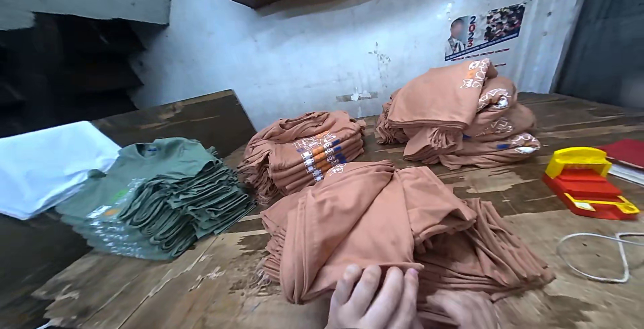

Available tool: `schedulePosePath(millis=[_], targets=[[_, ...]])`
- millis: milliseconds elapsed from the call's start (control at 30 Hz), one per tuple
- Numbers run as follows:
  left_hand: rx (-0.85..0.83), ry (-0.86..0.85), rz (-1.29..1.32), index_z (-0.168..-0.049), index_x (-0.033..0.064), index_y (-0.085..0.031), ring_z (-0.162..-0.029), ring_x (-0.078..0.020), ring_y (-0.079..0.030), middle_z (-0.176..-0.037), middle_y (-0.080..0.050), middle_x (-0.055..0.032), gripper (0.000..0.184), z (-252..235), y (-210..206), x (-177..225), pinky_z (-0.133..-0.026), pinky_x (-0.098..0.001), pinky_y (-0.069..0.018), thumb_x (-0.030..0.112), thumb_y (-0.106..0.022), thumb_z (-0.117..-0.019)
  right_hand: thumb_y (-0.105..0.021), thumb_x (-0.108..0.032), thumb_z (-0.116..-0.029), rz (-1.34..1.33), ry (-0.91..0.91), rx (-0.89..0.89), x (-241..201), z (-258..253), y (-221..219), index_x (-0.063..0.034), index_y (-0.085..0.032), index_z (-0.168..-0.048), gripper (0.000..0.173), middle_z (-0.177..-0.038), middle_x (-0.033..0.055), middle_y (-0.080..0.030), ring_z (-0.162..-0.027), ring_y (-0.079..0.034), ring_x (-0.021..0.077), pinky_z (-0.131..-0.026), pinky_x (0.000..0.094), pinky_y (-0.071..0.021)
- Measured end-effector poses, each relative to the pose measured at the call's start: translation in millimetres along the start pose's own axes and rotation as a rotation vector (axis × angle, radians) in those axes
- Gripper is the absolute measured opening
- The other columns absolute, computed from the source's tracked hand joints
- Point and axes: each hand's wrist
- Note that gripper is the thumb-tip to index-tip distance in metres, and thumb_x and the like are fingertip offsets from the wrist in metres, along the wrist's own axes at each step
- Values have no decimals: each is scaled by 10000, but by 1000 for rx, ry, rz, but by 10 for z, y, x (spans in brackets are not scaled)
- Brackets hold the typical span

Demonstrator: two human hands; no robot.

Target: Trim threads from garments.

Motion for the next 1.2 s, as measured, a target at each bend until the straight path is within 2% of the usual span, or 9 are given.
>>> schedulePosePath(millis=[233,533,667,767,833,900,1000,1100,1200], targets=[[4,165,99,-1079,258,-761,-963,-118,-578,-1011,-715,80,161,42,119,-70,-928,-327,-395,198,-696,-944,-648,-311,-997,35,63,128,31,-294,-120,-228,-698,-987,98,-1018,-60,-667,-1004,-600,83,-987,315,-427],[-45,30,75,-1129,230,-747,-972,-155,-591,-1064,-732,31,181,-102,-29,-120,-936,-363,-390,221,-632,-988,-483,-443,-1026,-32,132,-149,71,-80,27,-181,-694,-779,417,-880,-12,-736,-960,-635,164,-1026,380,-387],[-417,216,247,-1052,154,-709,-798,-178,-681,-860,-697,14,294,-328,107,-413,-702,-414,-558,190,-739,-762,-800,-342,-848,-164,-94,-180,81,-213,-98,-95,-626,-1196,460,-1191,152,-632,-1129,-625,204,-982,366,-540],[-129,557,159,-884,136,-729,-686,-70,-657,-787,-690,30,105,-380,296,-846,-607,-313,-578,133,-676,-793,-778,-195,-909,-325,-78,-344,127,-298,-84,-191,-708,-1234,333,-1346,204,-529,-1137,-616,131,-950,250,-559],[131,805,-45,-1078,30,-686,-716,-142,-600,-923,-665,-101,168,-465,412,-1035,-629,-344,-505,123,-643,-945,-729,-76,-918,-300,-108,-336,177,-334,53,-115,-806,-962,97,-1141,145,-671,-1042,-659,109,-922,222,-566],[102,776,-89,-1276,28,-639,-805,-193,-615,-1060,-654,-157,326,-475,449,-1019,-679,-365,-519,167,-605,-984,-728,-49,-888,-191,-210,-326,222,-402,227,-67,-795,-917,74,-1098,138,-682,-963,-680,113,-834,224,-591],[-194,517,-47,-1268,164,-732,-846,-246,-647,-980,-666,-102,442,-326,302,-837,-712,-452,-554,301,-649,-856,-785,-194,-864,-229,-190,-377,169,-462,227,-18,-681,-1162,362,-1294,241,-575,-1033,-672,186,-816,292,-608],[-371,628,-148,-1275,193,-728,-894,-351,-670,-999,-686,-144,562,-143,145,-1027,-761,-602,-539,593,-638,-890,-846,-420,-843,-318,-106,-336,24,-433,-18,-126,-669,-1334,600,-1347,213,-544,-1099,-623,149,-898,262,-571],[-288,718,-305,-1451,63,-574,-1049,-504,-603,-1157,-633,-288,900,-109,180,-1093,-864,-704,-450,708,-631,-825,-768,-89,-893,-299,-170,-102,24,-376,-70,-63,-787,-1000,112,-1068,97,-695,-981,-687,74,-851,189,-599]])
Point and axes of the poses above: each hand's wrist, its own z-axis away from the middle knuckle, its own y-axis out of the back of the hand, x = y × z
